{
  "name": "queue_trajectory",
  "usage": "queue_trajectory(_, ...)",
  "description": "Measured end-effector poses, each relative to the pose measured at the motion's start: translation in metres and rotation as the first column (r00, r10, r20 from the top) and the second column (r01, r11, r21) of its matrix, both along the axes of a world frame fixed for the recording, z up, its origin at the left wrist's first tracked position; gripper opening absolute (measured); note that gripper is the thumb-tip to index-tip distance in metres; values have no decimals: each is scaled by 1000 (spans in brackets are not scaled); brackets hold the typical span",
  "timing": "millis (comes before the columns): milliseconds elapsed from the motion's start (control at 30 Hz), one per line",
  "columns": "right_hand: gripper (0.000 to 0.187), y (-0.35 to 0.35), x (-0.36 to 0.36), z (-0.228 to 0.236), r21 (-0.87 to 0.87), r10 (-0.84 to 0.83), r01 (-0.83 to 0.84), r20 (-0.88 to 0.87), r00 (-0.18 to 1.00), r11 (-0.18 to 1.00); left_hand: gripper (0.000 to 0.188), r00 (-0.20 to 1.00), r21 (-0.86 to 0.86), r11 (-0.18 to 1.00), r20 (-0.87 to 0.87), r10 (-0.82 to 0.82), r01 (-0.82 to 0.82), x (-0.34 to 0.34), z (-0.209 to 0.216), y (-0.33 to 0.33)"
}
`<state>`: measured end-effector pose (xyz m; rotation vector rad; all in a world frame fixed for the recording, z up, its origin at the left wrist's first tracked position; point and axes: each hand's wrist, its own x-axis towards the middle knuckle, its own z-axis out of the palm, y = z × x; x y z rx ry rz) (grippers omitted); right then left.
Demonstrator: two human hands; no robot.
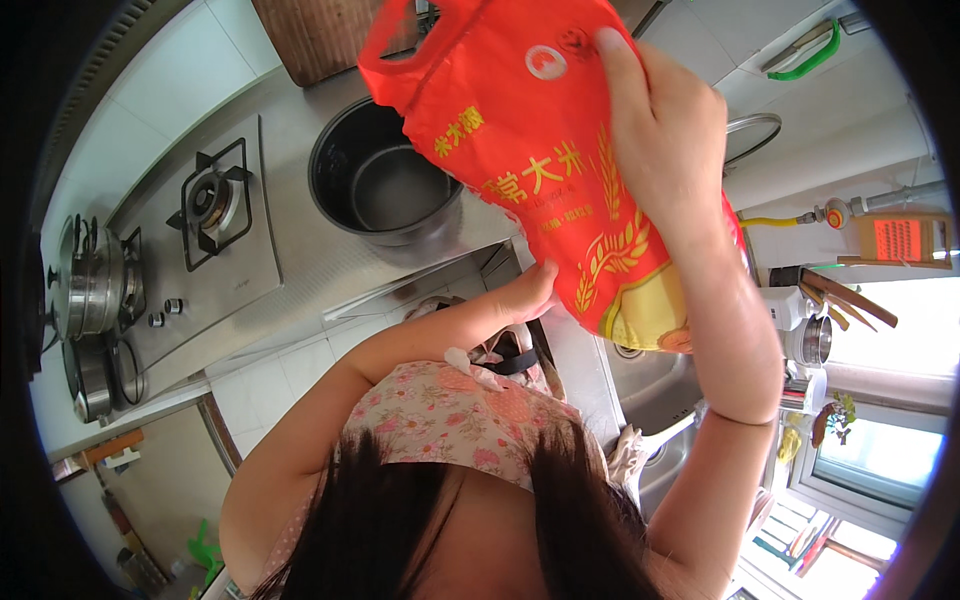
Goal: The person washes a stainless steel tray in the sink, then retrieves a rice cooker from a cabinet and places it on the counter. They remove the inner pot, pour rice from a bag into the pot, and return the bag to storage.
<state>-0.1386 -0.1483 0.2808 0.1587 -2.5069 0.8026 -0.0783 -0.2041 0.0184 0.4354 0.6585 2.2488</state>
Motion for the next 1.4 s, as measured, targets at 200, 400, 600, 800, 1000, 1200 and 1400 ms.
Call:
queue_trajectory(200,40,-44,-35,17,168,30,-44,84,996,985,103,997,154,986,16,-71,68,-13,29,-10)
queue_trajectory(400,37,-90,-47,35,410,15,-93,190,982,907,110,994,271,958,27,-109,97,-12,57,-23)
queue_trajectory(600,39,-107,-58,28,491,31,-133,209,977,861,110,988,311,941,38,-151,132,-6,66,-32)
queue_trajectory(800,46,-91,-77,2,571,42,-112,134,990,813,104,981,266,948,34,-189,173,-5,64,-41)
queue_trajectory(1000,46,-90,-75,0,497,15,-126,222,975,859,99,974,217,958,82,-209,188,-1,52,-43)
queue_trajectory(1200,47,-84,-78,-3,558,55,-150,184,981,816,96,964,231,944,65,-256,235,1,48,-39)
queue_trajectory(1400,49,-85,-72,-1,516,-40,-101,253,967,850,92,963,208,947,68,-262,243,1,46,-42)
